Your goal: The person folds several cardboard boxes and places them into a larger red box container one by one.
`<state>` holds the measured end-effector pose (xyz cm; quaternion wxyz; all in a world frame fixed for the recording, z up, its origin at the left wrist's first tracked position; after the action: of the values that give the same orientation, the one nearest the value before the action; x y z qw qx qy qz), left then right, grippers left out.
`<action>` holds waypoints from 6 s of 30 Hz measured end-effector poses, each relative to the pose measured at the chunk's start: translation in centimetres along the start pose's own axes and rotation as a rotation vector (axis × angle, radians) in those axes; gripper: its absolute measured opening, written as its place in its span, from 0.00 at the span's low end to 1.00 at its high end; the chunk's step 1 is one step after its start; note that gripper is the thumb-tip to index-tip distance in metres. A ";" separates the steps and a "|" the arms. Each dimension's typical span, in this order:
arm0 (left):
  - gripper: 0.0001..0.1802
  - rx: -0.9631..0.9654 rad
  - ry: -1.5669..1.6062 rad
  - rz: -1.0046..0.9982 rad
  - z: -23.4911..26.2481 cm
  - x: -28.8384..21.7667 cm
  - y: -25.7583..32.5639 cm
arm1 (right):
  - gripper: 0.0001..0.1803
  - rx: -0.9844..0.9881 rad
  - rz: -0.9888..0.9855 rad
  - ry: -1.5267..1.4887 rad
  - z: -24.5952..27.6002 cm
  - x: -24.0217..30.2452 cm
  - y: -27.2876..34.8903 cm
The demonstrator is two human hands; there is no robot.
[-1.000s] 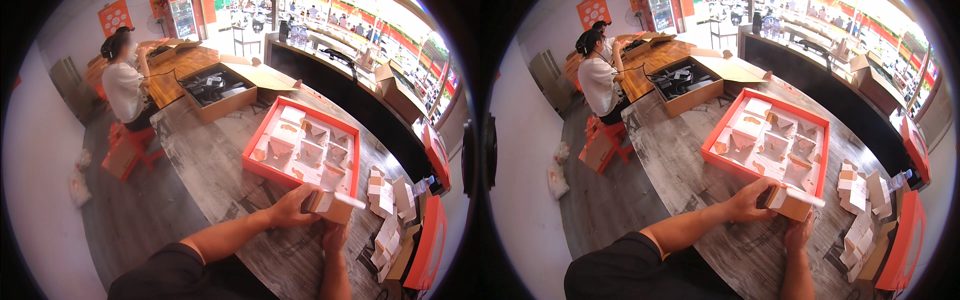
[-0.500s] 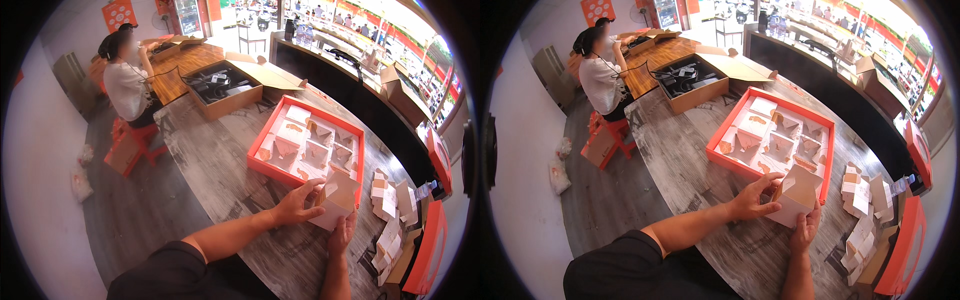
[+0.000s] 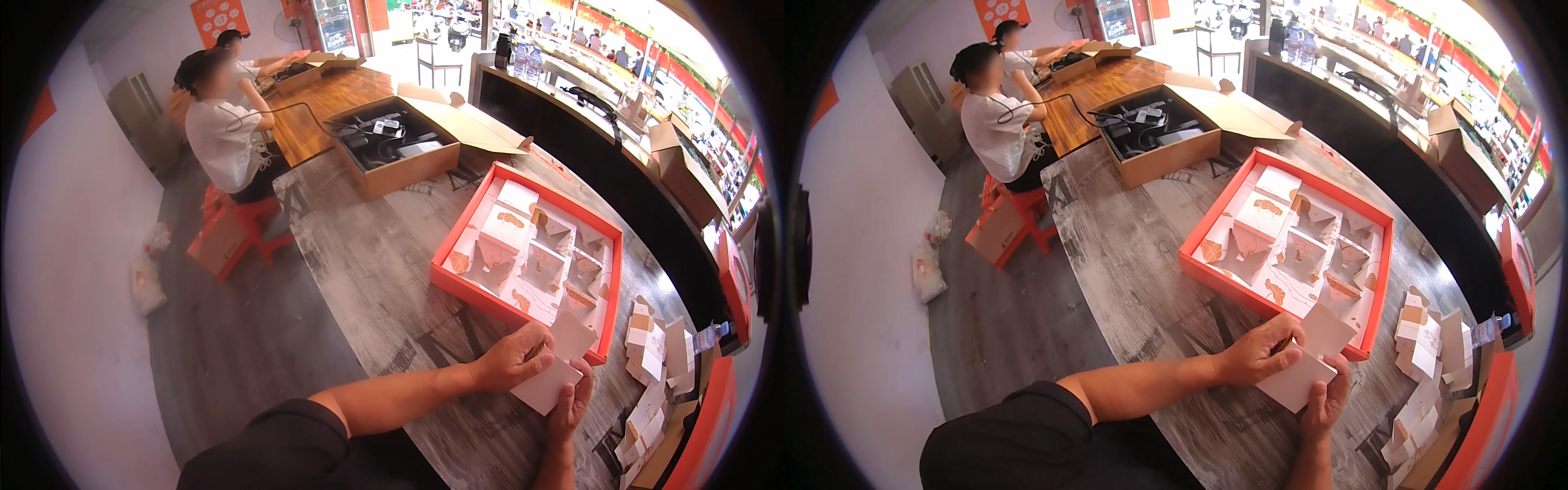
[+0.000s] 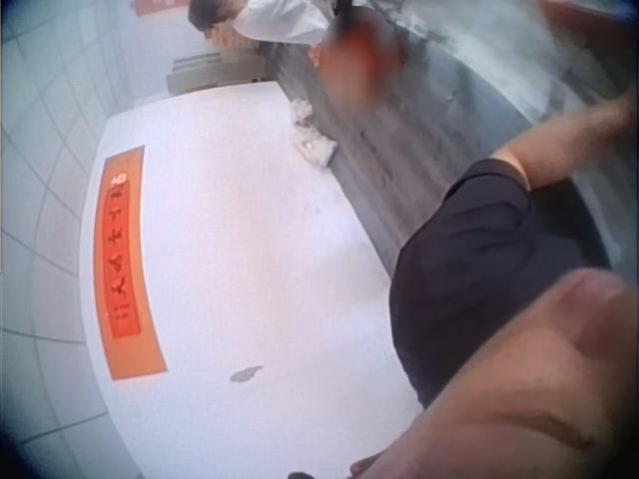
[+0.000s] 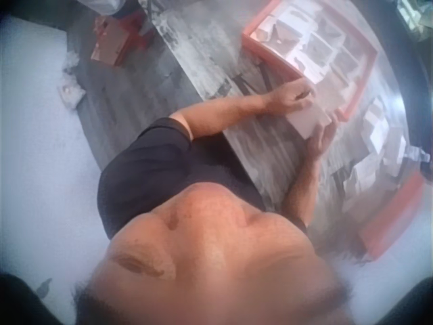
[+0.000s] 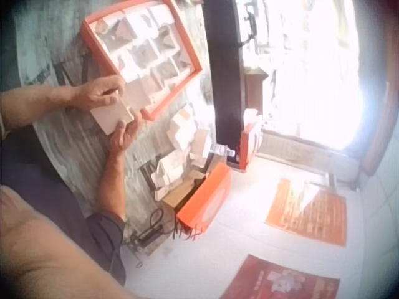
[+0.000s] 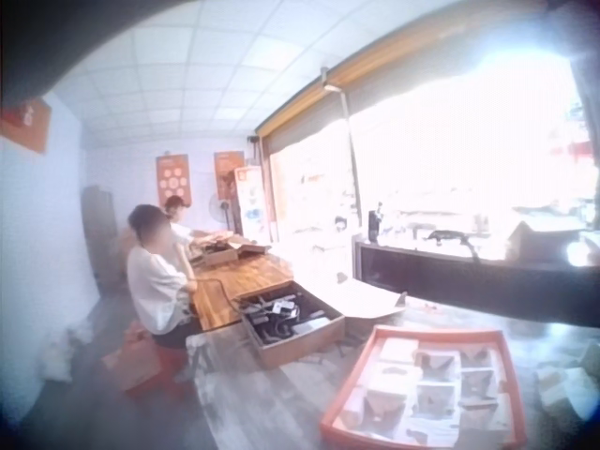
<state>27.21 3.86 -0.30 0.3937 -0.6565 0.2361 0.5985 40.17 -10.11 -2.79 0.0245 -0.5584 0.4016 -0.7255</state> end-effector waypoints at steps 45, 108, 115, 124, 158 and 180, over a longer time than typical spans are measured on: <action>0.19 -0.004 0.155 -0.009 -0.4 -0.1 0.5 | 0.15 -0.007 0.088 0.147 -1.8 2.5 -1.4; 0.46 0.298 -0.115 0.232 2.1 -2.4 -0.7 | 0.23 -0.082 -0.093 -0.162 0.1 1.1 -1.5; 0.69 0.396 0.041 -0.002 1.1 -3.0 -0.3 | 0.29 -0.351 -0.330 -0.550 -0.5 0.1 -0.3; 0.59 0.120 0.168 -0.072 -0.5 -3.0 1.0 | 0.33 -0.196 -0.414 -0.633 -0.2 -3.1 2.2; 0.44 0.041 -0.400 -0.327 1.1 -4.9 0.3 | 0.34 -0.239 -0.405 -0.792 -2.5 -0.9 1.2; 0.42 0.113 -0.165 -0.146 0.9 -2.9 0.7 | 0.56 -0.130 -0.102 -0.285 -0.3 -1.1 2.0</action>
<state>25.61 3.70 2.42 0.4908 -0.5973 0.1877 0.6060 39.49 -10.81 -4.88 0.0081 -0.6756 0.4113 -0.6118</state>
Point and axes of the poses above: each hand's wrist, its own y-axis away from the middle knuckle, its own z-axis out of the back of the hand, x = y × z, the point moved 6 cm from there along -y, towards the middle knuckle, and after that the axes turned 14 degrees about z, right-handed, at the moved point
